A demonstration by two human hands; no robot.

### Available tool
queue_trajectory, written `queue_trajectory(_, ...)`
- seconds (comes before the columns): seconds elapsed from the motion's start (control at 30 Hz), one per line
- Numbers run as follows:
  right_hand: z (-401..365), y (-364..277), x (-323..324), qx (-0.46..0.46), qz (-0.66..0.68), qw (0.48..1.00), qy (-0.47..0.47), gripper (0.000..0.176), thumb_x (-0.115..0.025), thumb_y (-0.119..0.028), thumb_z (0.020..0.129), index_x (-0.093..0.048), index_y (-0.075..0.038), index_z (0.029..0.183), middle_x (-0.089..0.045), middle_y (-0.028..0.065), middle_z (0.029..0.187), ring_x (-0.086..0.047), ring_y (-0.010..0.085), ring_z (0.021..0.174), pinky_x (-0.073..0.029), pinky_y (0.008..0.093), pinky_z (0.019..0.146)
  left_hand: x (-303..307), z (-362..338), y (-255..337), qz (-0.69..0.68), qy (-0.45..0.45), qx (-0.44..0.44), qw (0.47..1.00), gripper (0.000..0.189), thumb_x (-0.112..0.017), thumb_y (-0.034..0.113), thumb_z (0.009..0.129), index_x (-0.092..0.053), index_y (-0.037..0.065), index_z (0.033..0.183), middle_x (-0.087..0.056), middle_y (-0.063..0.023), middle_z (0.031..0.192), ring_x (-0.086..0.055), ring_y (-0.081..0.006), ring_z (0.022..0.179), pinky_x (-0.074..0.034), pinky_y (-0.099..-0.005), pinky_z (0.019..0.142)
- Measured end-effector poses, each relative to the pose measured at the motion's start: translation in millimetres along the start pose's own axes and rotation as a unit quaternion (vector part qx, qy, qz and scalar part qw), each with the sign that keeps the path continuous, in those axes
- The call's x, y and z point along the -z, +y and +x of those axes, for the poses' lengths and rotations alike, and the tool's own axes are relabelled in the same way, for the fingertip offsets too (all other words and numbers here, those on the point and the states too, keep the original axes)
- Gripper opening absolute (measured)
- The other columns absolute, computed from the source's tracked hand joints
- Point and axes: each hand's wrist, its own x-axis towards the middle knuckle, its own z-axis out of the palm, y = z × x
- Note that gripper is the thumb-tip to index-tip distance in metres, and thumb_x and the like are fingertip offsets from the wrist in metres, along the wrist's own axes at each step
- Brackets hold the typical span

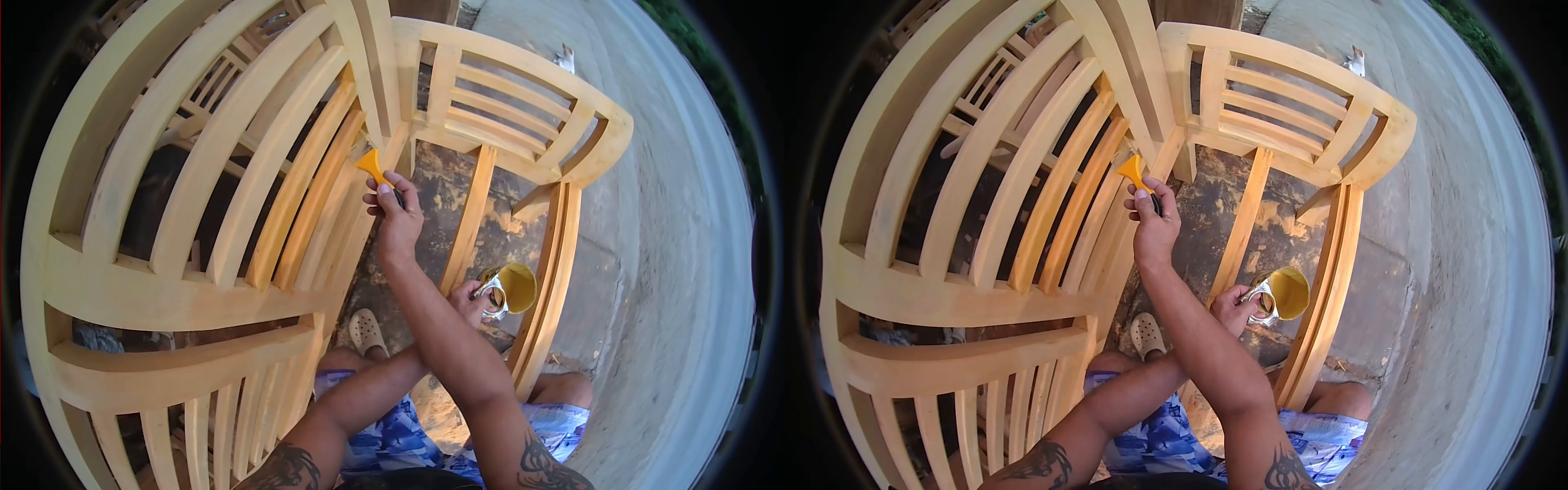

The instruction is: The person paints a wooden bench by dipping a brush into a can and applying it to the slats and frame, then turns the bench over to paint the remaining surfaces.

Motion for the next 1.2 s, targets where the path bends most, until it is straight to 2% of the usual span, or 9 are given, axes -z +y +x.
queue_trajectory(0.23,5.4,-19.7,6.0,0.04,-0.017,0.999,0.028,0.022,-0.057,-0.012,0.099,-0.067,-0.004,0.117,-0.068,0.0038,0.09,-0.06,0.0083,0.076,-0.048,0.0241,0.07,3.5,-1.0,-5.1,-0.039,-0.016,0.023,0.999,0.027,-0.06,0.02,0.101,-0.058,-0.005,0.112,-0.067,-0.0087,0.096,-0.07,-0.0142,0.085,-0.061,-0.0288,0.072)
queue_trajectory(0.47,4.6,-20.8,-9.6,0.173,-0.333,0.926,-0.036,0.027,-0.069,-0.015,0.092,-0.069,-0.006,0.117,-0.061,0.0039,0.072,-0.054,0.0077,0.064,-0.047,0.0258,0.062,2.9,-5.3,-3.6,-0.085,-0.025,0.03,0.996,0.027,-0.061,0.025,0.101,-0.057,0.0,0.113,-0.066,-0.0054,0.094,-0.065,-0.0084,0.078,-0.053,-0.0242,0.065)
queue_trajectory(0.5,16.0,-16.0,-12.0,0.198,-0.346,0.916,-0.037,0.027,-0.069,-0.016,0.091,-0.069,-0.007,0.116,-0.064,0.0116,0.073,-0.061,0.014,0.064,-0.05,0.0302,0.063,2.4,-9.5,0.3,-0.103,-0.024,0.033,0.994,0.027,-0.061,0.025,0.101,-0.057,0.002,0.113,-0.066,-0.0047,0.093,-0.063,-0.0072,0.076,-0.051,-0.0235,0.063)
queue_trajectory(0.6,16.3,-27.4,-13.4,0.249,-0.432,0.866,-0.032,0.026,-0.069,-0.018,0.091,-0.069,-0.006,0.114,-0.068,0.0162,0.077,-0.069,0.0245,0.068,-0.053,0.0347,0.065,8.8,9.2,-41.9,-0.182,-0.062,-0.02,0.981,0.028,-0.062,0.027,0.101,-0.056,0.004,0.114,-0.065,-0.0023,0.095,-0.06,-0.0056,0.077,-0.047,-0.0226,0.064)
queue_trajectory(0.73,5.5,-35.9,-18.5,0.283,-0.421,0.86,-0.043,0.023,-0.069,-0.02,0.091,-0.069,-0.005,0.109,-0.07,0.0174,0.078,-0.071,0.0313,0.07,-0.055,0.0378,0.066,7.0,1.7,-24.3,-0.113,-0.056,-0.018,0.992,0.029,-0.064,0.027,0.099,-0.056,0.004,0.115,-0.063,-0.0013,0.097,-0.06,-0.0059,0.084,-0.047,-0.0222,0.069)
queue_trajectory(0.93,15.1,-33.9,-12.3,0.286,-0.433,0.854,-0.036,0.023,-0.07,-0.021,0.091,-0.07,-0.004,0.106,-0.069,0.0171,0.074,-0.07,0.0288,0.065,-0.055,0.0369,0.063,7.1,20.7,-68.0,-0.269,-0.065,-0.036,0.96,0.029,-0.069,0.022,0.096,-0.056,0.004,0.115,-0.061,-0.0022,0.101,-0.059,-0.007,0.089,-0.05,-0.023,0.073)
queue_trajectory(1.03,19.0,-40.0,-16.4,0.327,-0.395,0.858,-0.028,0.021,-0.071,-0.02,0.09,-0.071,-0.004,0.104,-0.069,0.0176,0.073,-0.07,0.0275,0.063,-0.054,0.035,0.061,6.9,17.6,-72.3,-0.191,-0.066,-0.078,0.976,0.03,-0.068,0.02,0.097,-0.054,0.005,0.12,-0.06,-0.0038,0.107,-0.058,-0.0099,0.096,-0.051,-0.0273,0.079)
queue_trajectory(1.13,22.6,-44.2,-12.5,0.24,-0.495,0.832,-0.067,0.021,-0.071,-0.022,0.091,-0.071,-0.004,0.102,-0.069,0.0174,0.073,-0.07,0.0263,0.062,-0.054,0.0345,0.061,16.1,17.2,-71.1,-0.083,-0.138,-0.105,0.981,0.037,-0.067,0.021,0.098,-0.05,0.006,0.127,-0.058,-0.0064,0.113,-0.057,-0.0151,0.105,-0.051,-0.0358,0.089)
queue_trajectory(1.2,20.5,-45.5,-12.3,0.248,-0.422,0.871,-0.039,0.023,-0.07,-0.026,0.091,-0.071,-0.005,0.102,-0.069,0.0173,0.071,-0.069,0.0273,0.061,-0.054,0.0357,0.061,16.0,18.0,-64.8,-0.07,-0.139,-0.099,0.983,0.036,-0.067,0.021,0.097,-0.051,0.006,0.125,-0.059,-0.0064,0.113,-0.058,-0.0154,0.104,-0.051,-0.0361,0.088)
